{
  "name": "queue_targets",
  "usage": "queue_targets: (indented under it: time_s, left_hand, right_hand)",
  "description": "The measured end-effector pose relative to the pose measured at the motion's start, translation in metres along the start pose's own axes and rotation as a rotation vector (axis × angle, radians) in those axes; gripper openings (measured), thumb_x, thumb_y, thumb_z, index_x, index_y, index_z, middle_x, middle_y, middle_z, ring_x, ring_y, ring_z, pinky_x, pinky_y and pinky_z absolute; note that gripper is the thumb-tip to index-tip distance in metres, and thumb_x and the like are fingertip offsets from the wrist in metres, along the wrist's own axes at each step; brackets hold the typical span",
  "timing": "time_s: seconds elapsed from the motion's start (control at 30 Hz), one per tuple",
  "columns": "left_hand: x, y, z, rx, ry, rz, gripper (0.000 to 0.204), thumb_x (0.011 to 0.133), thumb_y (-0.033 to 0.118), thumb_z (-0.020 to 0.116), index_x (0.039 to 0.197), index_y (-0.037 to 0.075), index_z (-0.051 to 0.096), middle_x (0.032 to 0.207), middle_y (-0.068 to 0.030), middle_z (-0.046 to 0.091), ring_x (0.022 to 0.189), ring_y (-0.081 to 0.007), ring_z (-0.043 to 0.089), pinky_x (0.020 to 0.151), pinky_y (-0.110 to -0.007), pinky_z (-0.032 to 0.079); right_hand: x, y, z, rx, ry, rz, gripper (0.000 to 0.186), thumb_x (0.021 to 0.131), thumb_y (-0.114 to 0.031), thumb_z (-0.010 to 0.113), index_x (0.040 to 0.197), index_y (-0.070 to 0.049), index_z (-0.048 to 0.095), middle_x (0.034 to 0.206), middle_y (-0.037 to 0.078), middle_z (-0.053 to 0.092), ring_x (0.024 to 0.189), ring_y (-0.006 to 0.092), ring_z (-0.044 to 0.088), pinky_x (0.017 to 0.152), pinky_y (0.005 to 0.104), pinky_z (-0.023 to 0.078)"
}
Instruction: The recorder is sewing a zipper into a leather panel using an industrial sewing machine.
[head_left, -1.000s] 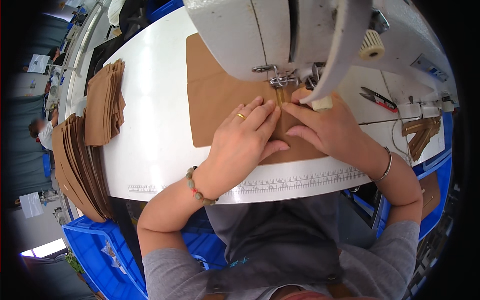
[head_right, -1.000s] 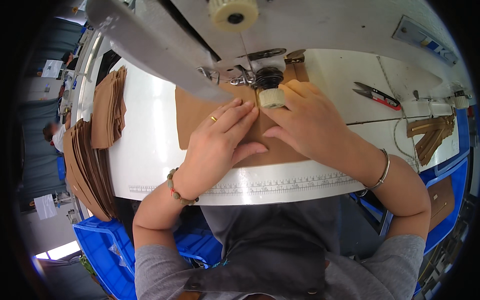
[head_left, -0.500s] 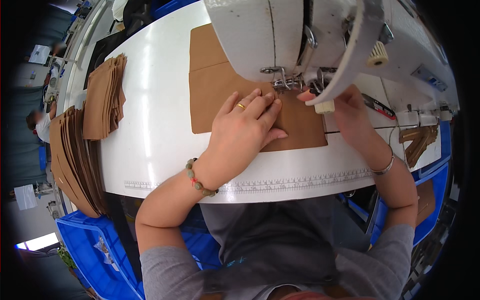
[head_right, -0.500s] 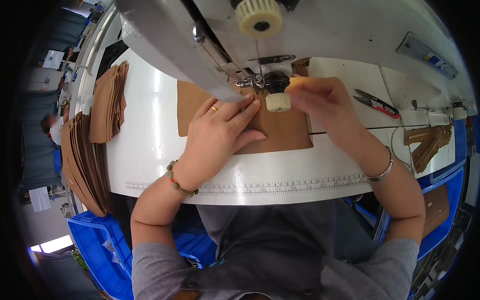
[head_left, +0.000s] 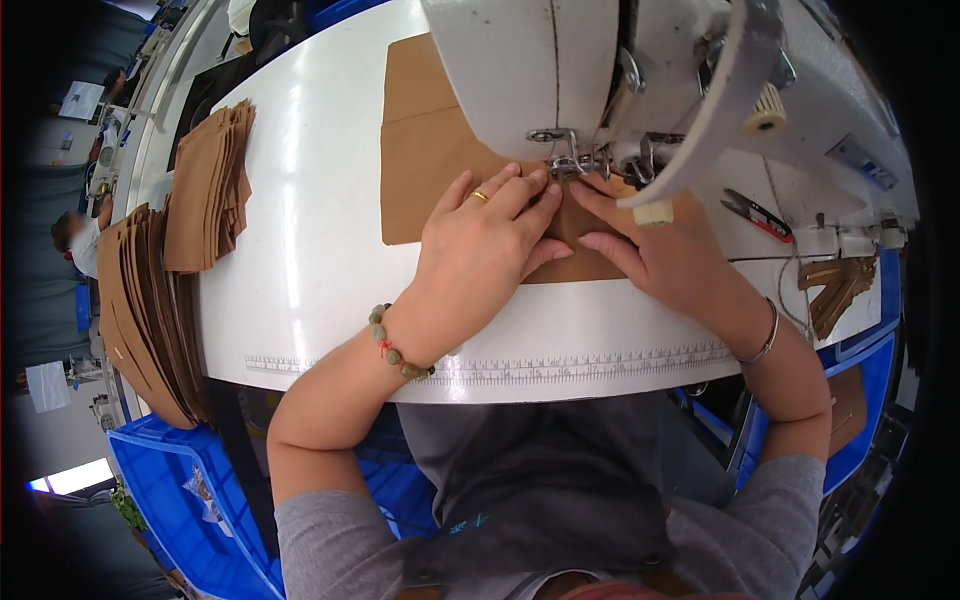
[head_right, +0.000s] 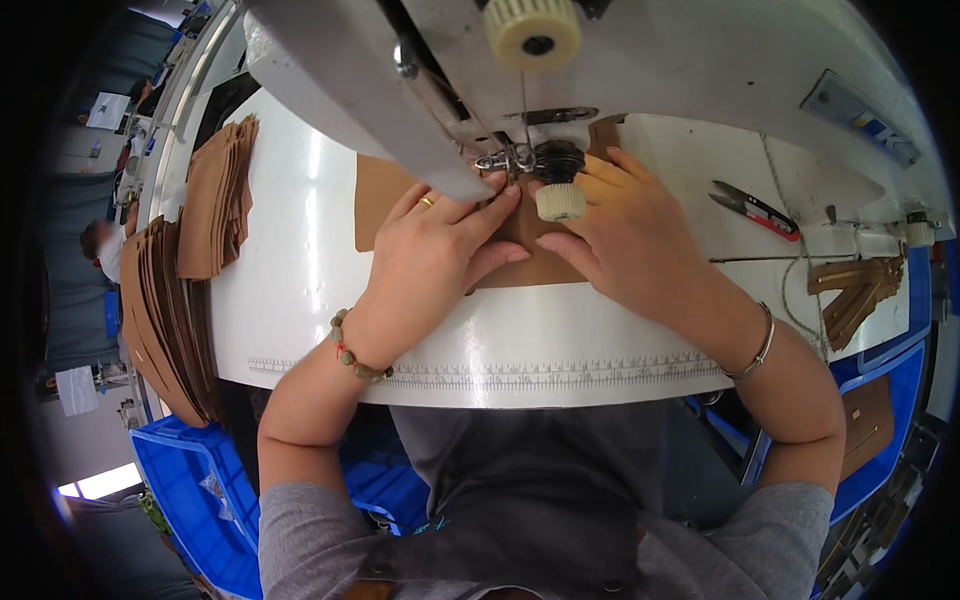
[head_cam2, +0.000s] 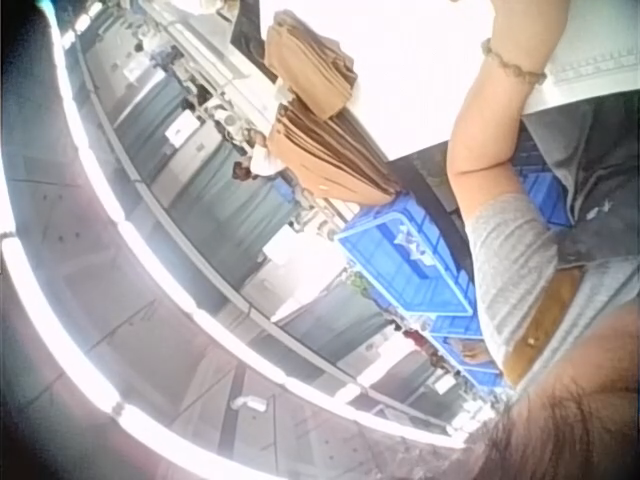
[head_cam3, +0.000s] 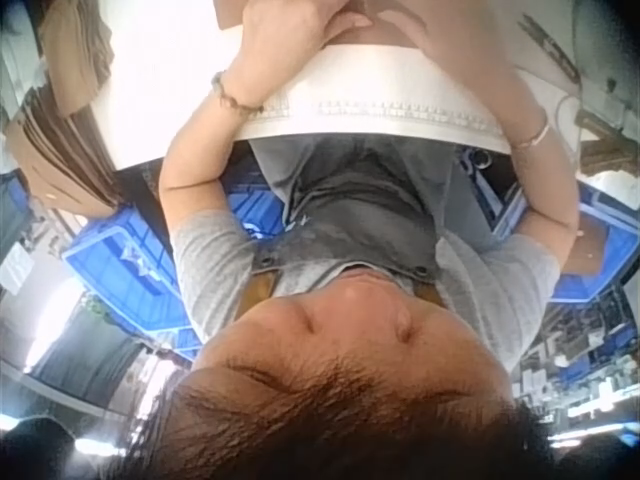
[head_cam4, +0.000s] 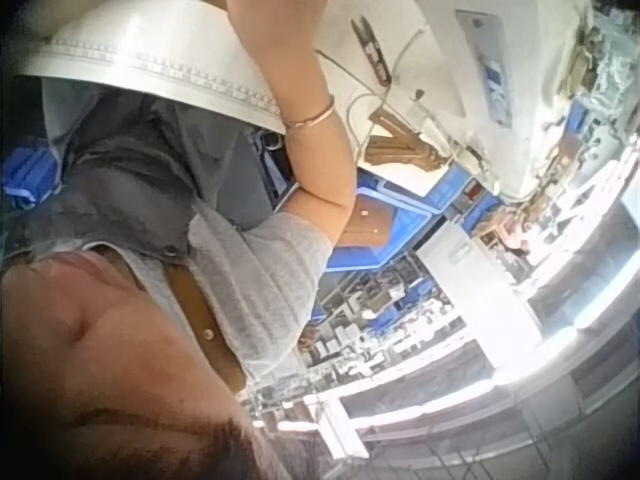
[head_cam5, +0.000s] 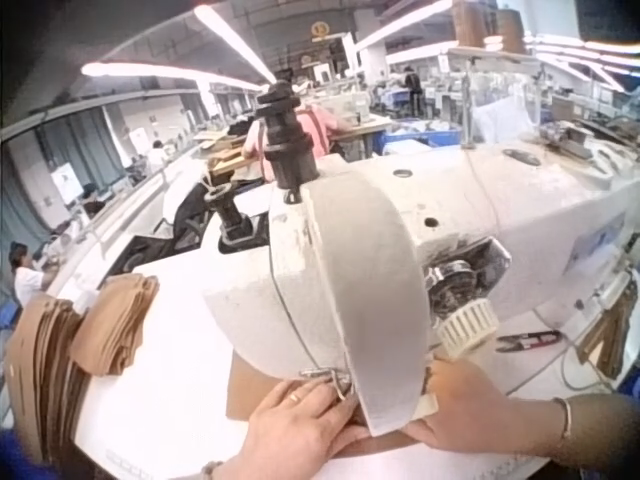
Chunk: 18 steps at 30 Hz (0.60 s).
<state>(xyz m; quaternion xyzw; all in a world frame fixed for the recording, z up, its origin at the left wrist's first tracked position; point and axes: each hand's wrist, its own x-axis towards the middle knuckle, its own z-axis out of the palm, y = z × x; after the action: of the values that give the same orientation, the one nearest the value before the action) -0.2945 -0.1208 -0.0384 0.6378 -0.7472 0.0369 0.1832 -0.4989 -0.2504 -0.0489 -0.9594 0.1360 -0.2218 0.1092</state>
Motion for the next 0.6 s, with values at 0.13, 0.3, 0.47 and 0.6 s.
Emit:
queue_targets:
  time_s: [0.13,0.3,0.47,0.6]
  left_hand:
    - [0.0021,0.0003,0.0027,0.037,0.086,0.026,0.054,0.082,0.038,0.081,0.126,0.009,0.076,0.123,-0.0074,0.074,0.115,-0.0295,0.068,0.104,-0.040,0.053]
    - [0.0024,-0.0014,0.0022,0.050,0.096,0.034,0.052,0.083,0.038,0.080,0.126,0.009,0.077,0.120,-0.0075,0.074,0.114,-0.0304,0.069,0.104,-0.041,0.053]
    - [0.0010,-0.0010,0.0019,0.050,0.056,0.012,0.051,0.083,0.039,0.080,0.125,0.010,0.077,0.114,-0.0066,0.074,0.112,-0.0310,0.069,0.104,-0.042,0.053]
    - [0.0025,-0.0009,0.0026,0.033,0.075,0.018,0.050,0.084,0.039,0.079,0.125,0.010,0.078,0.111,-0.0064,0.073,0.109,-0.0311,0.069,0.105,-0.042,0.053]
  right_hand:
    - [-0.0002,-0.0001,0.0015,0.004,0.017,-0.002,0.042,0.090,-0.030,0.076,0.125,-0.008,0.074,0.105,0.012,0.070,0.106,0.0307,0.066,0.114,0.0486,0.045]
    - [0.0011,0.0013,0.0027,-0.009,0.032,-0.006,0.042,0.090,-0.030,0.077,0.126,-0.007,0.074,0.106,0.012,0.071,0.107,0.0307,0.066,0.114,0.0486,0.045]
    - [0.0008,-0.0007,0.0018,-0.014,0.036,-0.015,0.043,0.090,-0.029,0.077,0.126,-0.006,0.074,0.111,0.013,0.072,0.109,0.0309,0.066,0.114,0.0486,0.044]
    - [0.0014,-0.0011,0.0009,-0.001,0.028,-0.009,0.043,0.090,-0.028,0.077,0.127,-0.006,0.073,0.111,0.014,0.073,0.110,0.0309,0.066,0.115,0.0491,0.044]
